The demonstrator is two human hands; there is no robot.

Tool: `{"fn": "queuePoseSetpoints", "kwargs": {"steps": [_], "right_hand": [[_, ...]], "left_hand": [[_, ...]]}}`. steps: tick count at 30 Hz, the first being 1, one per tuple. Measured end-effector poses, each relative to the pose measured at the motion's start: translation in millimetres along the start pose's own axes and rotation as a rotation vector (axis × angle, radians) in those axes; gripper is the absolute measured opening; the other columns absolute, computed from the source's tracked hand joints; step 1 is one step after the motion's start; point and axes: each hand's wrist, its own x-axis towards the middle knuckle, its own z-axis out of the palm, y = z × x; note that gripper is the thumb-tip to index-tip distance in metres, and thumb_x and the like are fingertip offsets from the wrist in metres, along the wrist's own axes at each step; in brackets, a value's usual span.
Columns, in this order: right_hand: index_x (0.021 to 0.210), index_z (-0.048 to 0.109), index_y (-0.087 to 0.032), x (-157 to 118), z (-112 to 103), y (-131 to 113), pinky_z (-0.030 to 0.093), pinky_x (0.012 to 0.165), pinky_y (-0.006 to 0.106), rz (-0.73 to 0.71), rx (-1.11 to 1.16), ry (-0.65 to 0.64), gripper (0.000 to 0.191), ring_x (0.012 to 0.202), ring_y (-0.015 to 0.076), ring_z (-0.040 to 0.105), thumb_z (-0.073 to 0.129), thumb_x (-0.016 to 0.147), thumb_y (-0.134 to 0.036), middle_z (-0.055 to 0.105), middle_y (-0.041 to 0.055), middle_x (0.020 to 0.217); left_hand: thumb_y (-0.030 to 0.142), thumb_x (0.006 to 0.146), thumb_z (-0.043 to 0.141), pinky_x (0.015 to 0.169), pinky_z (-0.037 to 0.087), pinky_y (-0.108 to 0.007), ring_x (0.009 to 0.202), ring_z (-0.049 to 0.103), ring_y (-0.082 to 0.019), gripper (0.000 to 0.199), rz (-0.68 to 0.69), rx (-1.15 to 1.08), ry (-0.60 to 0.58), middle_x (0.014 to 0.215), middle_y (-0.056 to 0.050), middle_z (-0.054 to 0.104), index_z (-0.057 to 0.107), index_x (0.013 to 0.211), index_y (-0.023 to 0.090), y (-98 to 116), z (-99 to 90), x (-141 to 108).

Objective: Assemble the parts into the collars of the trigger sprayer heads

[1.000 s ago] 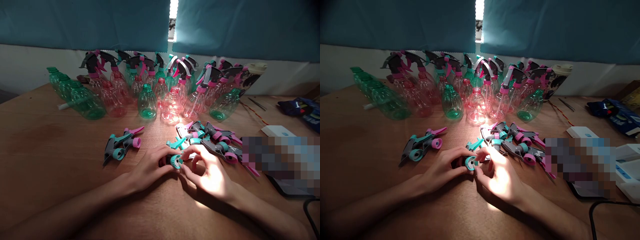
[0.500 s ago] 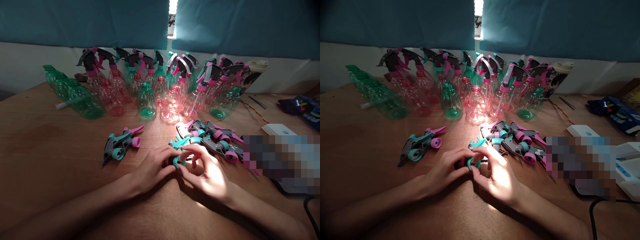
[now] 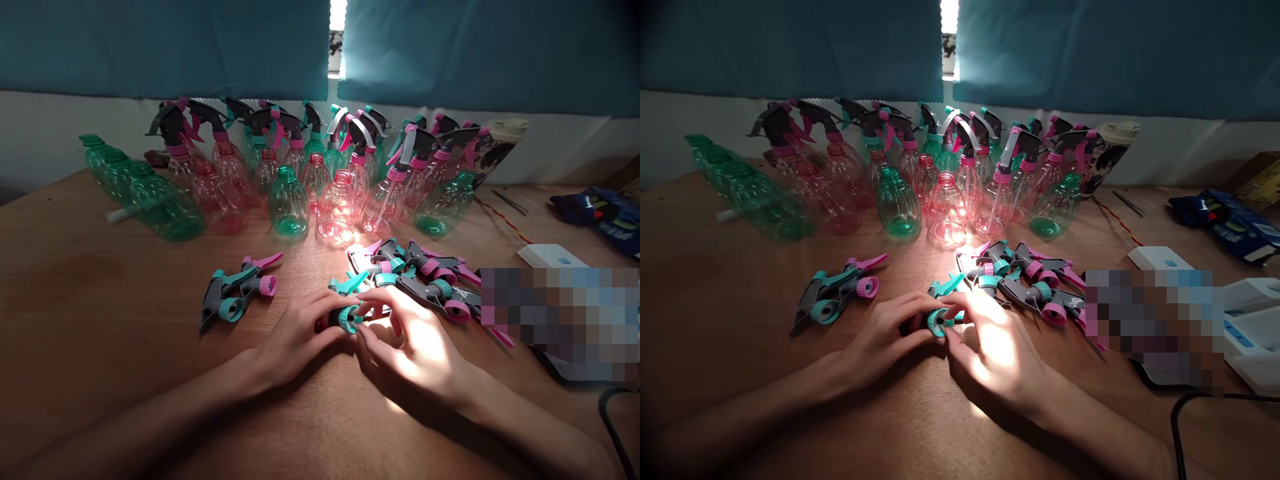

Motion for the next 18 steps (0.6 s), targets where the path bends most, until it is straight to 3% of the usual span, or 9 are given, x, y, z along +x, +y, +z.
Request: {"fn": "queuePoseSetpoints", "kwargs": {"steps": [5, 9, 18], "right_hand": [[0.12, 0.053, -0.028, -1.1, -0.5, 4.0, 0.052, 0.075, 0.026, -0.074, -0.008, -0.024, 0.034, 0.084, 0.0139, 0.063, 0.055, 0.088, -0.019, 0.064, 0.002, 0.099], [0.117, 0.056, -0.024, -0.1, 2.3, 10.1, 0.053, 0.075, 0.027, -0.164, 0.027, 0.035, 0.03, 0.084, 0.015, 0.065, 0.055, 0.088, -0.018, 0.066, 0.003, 0.095], [0.107, 0.06, -0.022, 3.4, 5.4, 11.0, 0.051, 0.055, 0.02, -0.199, 0.086, 0.068, 0.023, 0.068, 0.0107, 0.061, 0.055, 0.086, -0.015, 0.064, 0.0009, 0.084]], "left_hand": [[0.014, 0.079, 0.068, 0.063, 0.042, -0.021, 0.066, 0.051, -0.011, 0.032, -0.002, 0.053, 0.036, 0.087, 0.0, 0.062, 0.064, 0.11, 0.019, -0.1, 2.3, 1.0], [0.014, 0.08, 0.068, 0.06, 0.042, -0.021, 0.063, 0.05, -0.01, 0.031, 0.062, 0.085, 0.044, 0.087, 0.0, 0.062, 0.064, 0.11, 0.019, -2.8, 4.3, 0.5], [0.017, 0.082, 0.066, 0.059, 0.043, -0.021, 0.064, 0.052, -0.01, 0.03, 0.082, 0.135, 0.047, 0.089, -0.002, 0.063, 0.064, 0.112, 0.017, 1.6, 5.2, -2.1]]}}
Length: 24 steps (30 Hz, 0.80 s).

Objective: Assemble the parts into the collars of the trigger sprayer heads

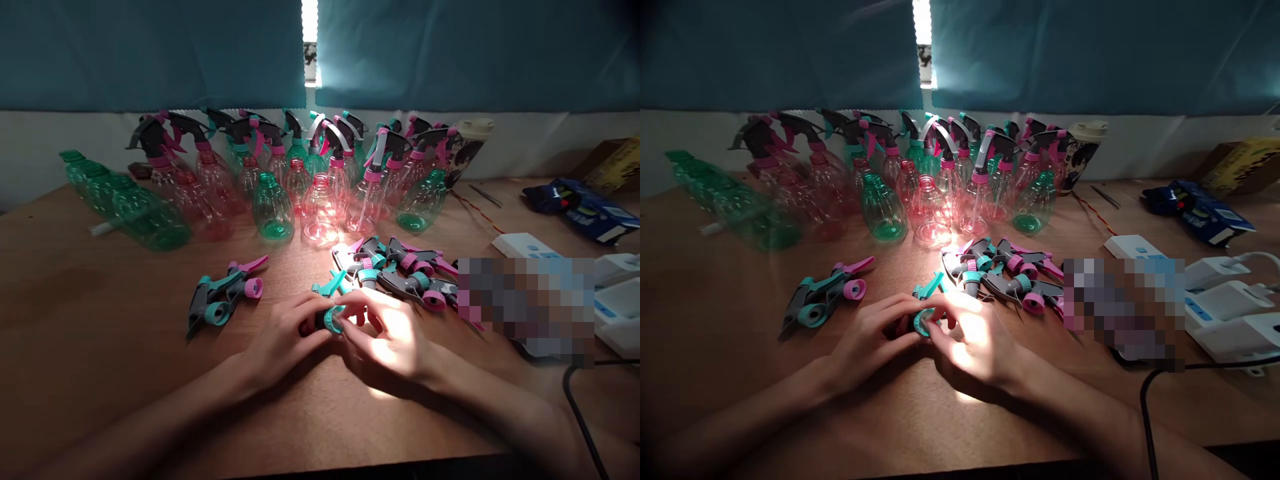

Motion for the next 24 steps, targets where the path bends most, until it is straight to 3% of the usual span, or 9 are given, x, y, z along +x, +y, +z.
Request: {"fn": "queuePoseSetpoints", "kwargs": {"steps": [4, 9, 14, 19, 24], "right_hand": [[0.105, 0.057, -0.019, -1.1, 2.4, 1.8, 0.051, 0.049, 0.02, -0.08, 0.079, 0.106, 0.022, 0.064, 0.0108, 0.06, 0.056, 0.084, -0.013, 0.063, 0.0036, 0.088], [0.099, 0.057, -0.017, -1.3, 1.9, -1.9, 0.052, 0.049, 0.022, -0.25, -0.045, 0.166, 0.02, 0.068, 0.0142, 0.062, 0.055, 0.081, -0.01, 0.064, 0.0061, 0.083], [0.094, 0.057, -0.017, 0.0, 4.0, -7.2, 0.049, 0.047, 0.021, -0.363, -0.052, 0.206, 0.017, 0.063, 0.0126, 0.059, 0.056, 0.079, -0.009, 0.062, 0.0041, 0.076], [0.092, 0.055, -0.018, 1.7, -0.7, -14.1, 0.051, 0.053, 0.023, -0.475, -0.056, 0.34, 0.017, 0.059, 0.0118, 0.058, 0.06, 0.078, -0.011, 0.063, 0.0009, 0.07], [0.092, 0.054, -0.019, 2.2, -4.5, -14.4, 0.051, 0.054, 0.024, -0.507, -0.09, 0.367, 0.014, 0.057, 0.0116, 0.058, 0.06, 0.08, -0.014, 0.064, 0.0007, 0.07]], "left_hand": [[0.013, 0.082, 0.064, 0.058, 0.045, -0.02, 0.066, 0.053, -0.01, 0.035, -0.055, 0.05, 0.054, 0.098, -0.003, 0.061, 0.062, 0.116, 0.018, 0.6, -1.3, 0.0], [0.015, 0.082, 0.063, 0.059, 0.048, -0.022, 0.068, 0.054, -0.011, 0.036, -0.04, 0.185, 0.131, 0.105, -0.005, 0.056, 0.062, 0.118, 0.019, -8.1, -2.9, 8.4], [0.017, 0.085, 0.06, 0.064, 0.05, -0.024, 0.068, 0.056, -0.011, 0.036, 0.05, 0.259, 0.163, 0.103, -0.003, 0.058, 0.059, 0.121, 0.021, -10.6, -3.3, 32.9], [0.025, 0.084, 0.064, 0.072, 0.05, -0.028, 0.08, 0.059, -0.016, 0.026, 0.228, 0.366, 0.234, 0.097, -0.004, 0.063, 0.064, 0.109, 0.02, -3.1, 5.2, 70.5], [0.024, 0.086, 0.06, 0.083, 0.05, -0.032, 0.094, 0.06, -0.02, 0.039, 0.306, 0.399, 0.063, 0.106, -0.006, 0.064, 0.056, 0.125, 0.021, 5.0, 20.8, 96.4]]}}
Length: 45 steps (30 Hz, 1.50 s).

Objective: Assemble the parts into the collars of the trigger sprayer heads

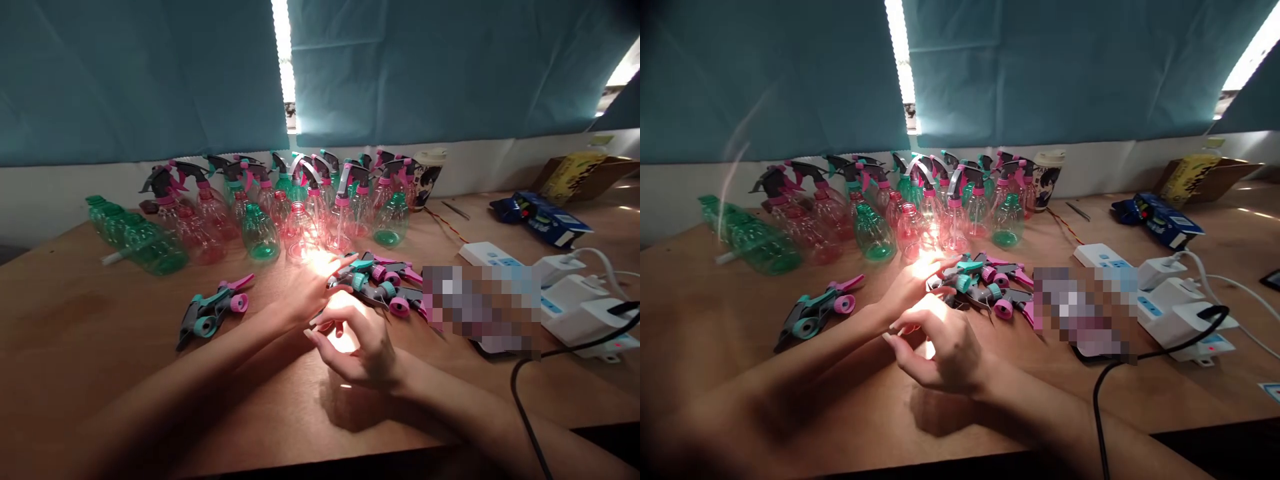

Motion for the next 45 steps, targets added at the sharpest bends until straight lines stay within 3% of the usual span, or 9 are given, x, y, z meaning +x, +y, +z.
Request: {"fn": "queuePoseSetpoints", "kwargs": {"steps": [5, 11, 15, 18, 21, 25, 35, 41, 45], "right_hand": [[0.09, 0.055, -0.018, -2.0, 2.7, 0.3, 0.05, 0.054, 0.023, 0.003, 0.056, -0.068, 0.008, 0.057, 0.0115, 0.059, 0.059, 0.083, -0.016, 0.064, 0.0018, 0.069], [0.082, 0.056, -0.017, -3.2, 1.8, -3.4, 0.047, 0.053, 0.025, 0.036, 0.005, -0.158, 0.003, 0.057, 0.0129, 0.055, 0.055, 0.085, -0.017, 0.06, 0.0019, 0.065], [0.085, 0.055, -0.019, -7.7, 3.8, 0.9, 0.046, 0.053, 0.027, 0.062, -0.019, -0.197, 0.003, 0.058, 0.0136, 0.053, 0.055, 0.085, -0.017, 0.059, 0.0021, 0.068], [0.087, 0.056, -0.02, -11.2, 6.4, 5.8, 0.049, 0.056, 0.029, 0.104, -0.014, -0.243, 0.006, 0.062, 0.0151, 0.056, 0.053, 0.085, -0.015, 0.06, 0.0031, 0.071], [0.086, 0.057, -0.021, -13.4, 8.3, 9.8, 0.049, 0.055, 0.029, 0.18, -0.02, -0.289, 0.004, 0.061, 0.015, 0.056, 0.054, 0.085, -0.018, 0.061, 0.0021, 0.07], [0.081, 0.058, -0.021, -14.4, 9.3, 11.9, 0.048, 0.05, 0.024, 0.327, -0.03, -0.332, 0.007, 0.057, 0.0124, 0.054, 0.056, 0.087, -0.025, 0.059, 0.001, 0.07], [0.08, 0.058, -0.019, -15.0, 10.5, 10.2, 0.044, 0.043, 0.02, 0.494, -0.073, -0.349, 0.009, 0.049, 0.0091, 0.048, 0.058, 0.085, -0.027, 0.057, -0.0006, 0.068], [0.103, 0.056, -0.021, -17.0, 8.7, 11.0, 0.044, 0.043, 0.02, 0.535, 0.044, -0.391, 0.021, 0.05, 0.0096, 0.049, 0.059, 0.085, -0.031, 0.056, -0.0026, 0.067], [0.114, 0.056, -0.021, -18.8, 8.0, 11.3, 0.043, 0.044, 0.021, 0.557, 0.017, -0.458, 0.031, 0.049, 0.0099, 0.049, 0.058, 0.086, -0.034, 0.053, -0.0036, 0.065]], "left_hand": [[0.03, 0.087, 0.059, 0.083, 0.05, -0.033, 0.099, 0.058, -0.022, 0.031, -0.05, 0.028, -0.005, 0.112, -0.009, 0.061, 0.06, 0.116, 0.018, 2.3, -14.7, -8.7], [0.034, 0.093, 0.047, 0.071, 0.05, -0.028, 0.078, 0.06, -0.016, 0.025, -0.253, 0.094, 0.003, 0.096, -0.005, 0.063, 0.065, 0.101, 0.019, -13.8, -69.4, -56.3], [0.04, 0.092, 0.047, 0.081, 0.047, -0.032, 0.09, 0.059, -0.021, 0.031, -0.354, 0.208, -0.107, 0.099, -0.006, 0.063, 0.067, 0.105, 0.021, -33.1, -105.7, -96.2], [0.045, 0.085, 0.059, 0.087, 0.045, -0.036, 0.098, 0.056, -0.024, 0.043, -0.374, 0.242, -0.185, 0.104, -0.006, 0.059, 0.058, 0.125, 0.029, -45.8, -117.5, -120.9], [0.04, 0.077, 0.069, 0.09, 0.044, -0.04, 0.102, 0.051, -0.027, 0.053, -0.362, 0.273, -0.195, 0.107, -0.007, 0.056, 0.057, 0.127, 0.03, -53.6, -112.9, -134.2], [0.036, 0.078, 0.068, 0.086, 0.045, -0.041, 0.098, 0.05, -0.027, 0.032, -0.394, 0.263, -0.159, 0.101, -0.008, 0.054, 0.068, 0.108, 0.024, -53.7, -98.6, -132.9], [0.03, 0.084, 0.062, 0.088, 0.044, -0.039, 0.1, 0.049, -0.024, 0.022, -0.365, 0.089, 0.045, 0.104, -0.007, 0.055, 0.064, 0.102, 0.018, -11.0, -86.5, -109.5], [0.018, 0.081, 0.065, 0.082, 0.046, -0.033, 0.093, 0.054, -0.02, 0.021, -0.284, -0.051, 0.121, 0.097, -0.004, 0.061, 0.062, 0.102, 0.018, 10.6, -57.0, -106.2], [0.013, 0.078, 0.066, 0.072, 0.048, -0.028, 0.088, 0.056, -0.019, 0.024, -0.337, -0.174, 0.13, 0.094, -0.003, 0.064, 0.062, 0.101, 0.019, 16.1, -37.0, -104.0]]}}
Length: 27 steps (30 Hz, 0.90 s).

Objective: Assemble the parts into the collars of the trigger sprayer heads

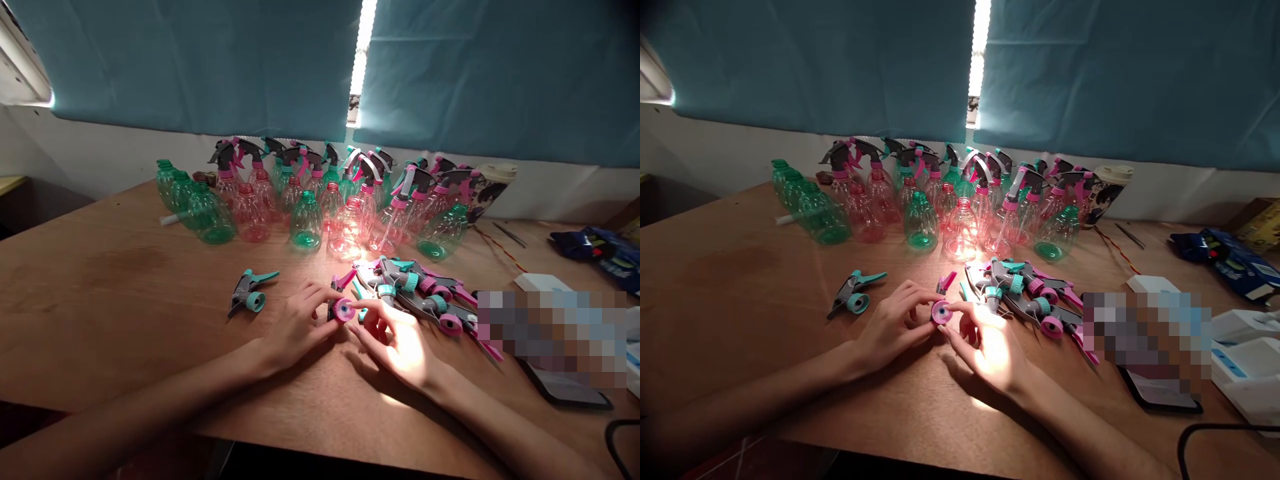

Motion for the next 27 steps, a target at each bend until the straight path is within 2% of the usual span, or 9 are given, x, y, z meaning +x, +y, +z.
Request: {"fn": "queuePoseSetpoints", "kwargs": {"steps": [3, 7, 13, 18, 24, 27], "right_hand": [[0.124, 0.053, -0.021, -1.2, -0.4, -1.8, 0.045, 0.047, 0.022, 0.059, -0.072, -0.063, 0.039, 0.049, 0.0112, 0.053, 0.055, 0.088, -0.035, 0.054, -0.0041, 0.06], [0.132, 0.05, -0.021, -2.9, 2.2, -1.7, 0.046, 0.049, 0.025, 0.026, -0.14, -0.078, 0.046, 0.045, 0.0118, 0.053, 0.054, 0.089, -0.036, 0.056, -0.0043, 0.055], [0.126, 0.055, -0.021, -3.5, 8.6, 3.6, 0.044, 0.041, 0.024, 0.018, -0.109, -0.02, 0.042, 0.039, 0.012, 0.05, 0.057, 0.087, -0.036, 0.051, -0.0062, 0.047], [0.126, 0.053, -0.019, -2.7, 11.5, 4.1, 0.043, 0.039, 0.023, -0.039, -0.088, 0.01, 0.042, 0.038, 0.0106, 0.046, 0.057, 0.087, -0.034, 0.05, -0.0068, 0.048], [0.124, 0.048, -0.019, 3.5, 10.0, 4.2, 0.035, 0.039, 0.021, -0.028, -0.112, -0.06, 0.038, 0.04, 0.0098, 0.042, 0.054, 0.089, -0.032, 0.043, -0.0085, 0.05], [0.122, 0.045, -0.017, 6.2, 8.8, 4.6, 0.032, 0.039, 0.02, -0.075, -0.134, -0.096, 0.033, 0.04, 0.0094, 0.04, 0.05, 0.091, -0.029, 0.041, -0.0091, 0.05]], "left_hand": [[0.015, 0.077, 0.068, 0.062, 0.047, -0.025, 0.073, 0.057, -0.015, 0.025, -0.112, -0.054, -0.012, 0.092, -0.002, 0.063, 0.061, 0.101, 0.019, -0.5, 5.7, 1.5], [0.02, 0.078, 0.068, 0.055, 0.043, -0.022, 0.057, 0.052, -0.01, 0.023, -0.183, -0.097, -0.037, 0.088, 0.001, 0.062, 0.062, 0.1, 0.019, -2.3, 4.7, 3.6], [0.018, 0.079, 0.067, 0.055, 0.042, -0.021, 0.059, 0.053, -0.01, 0.021, -0.216, -0.198, -0.083, 0.082, 0.002, 0.064, 0.063, 0.099, 0.019, -2.6, 2.2, 4.9], [0.014, 0.08, 0.063, 0.059, 0.044, -0.022, 0.066, 0.057, -0.012, 0.022, -0.221, -0.305, -0.124, 0.084, 0.002, 0.066, 0.062, 0.101, 0.019, -5.6, 1.1, 6.5], [0.013, 0.078, 0.066, 0.06, 0.043, -0.021, 0.068, 0.056, -0.011, 0.025, -0.225, -0.364, -0.17, 0.084, 0.002, 0.065, 0.061, 0.102, 0.019, -9.2, 1.3, 7.6], [0.013, 0.079, 0.066, 0.06, 0.042, -0.021, 0.069, 0.055, -0.011, 0.026, -0.227, -0.362, -0.165, 0.086, 0.003, 0.064, 0.061, 0.103, 0.02, -8.4, 0.9, 6.9]]}}
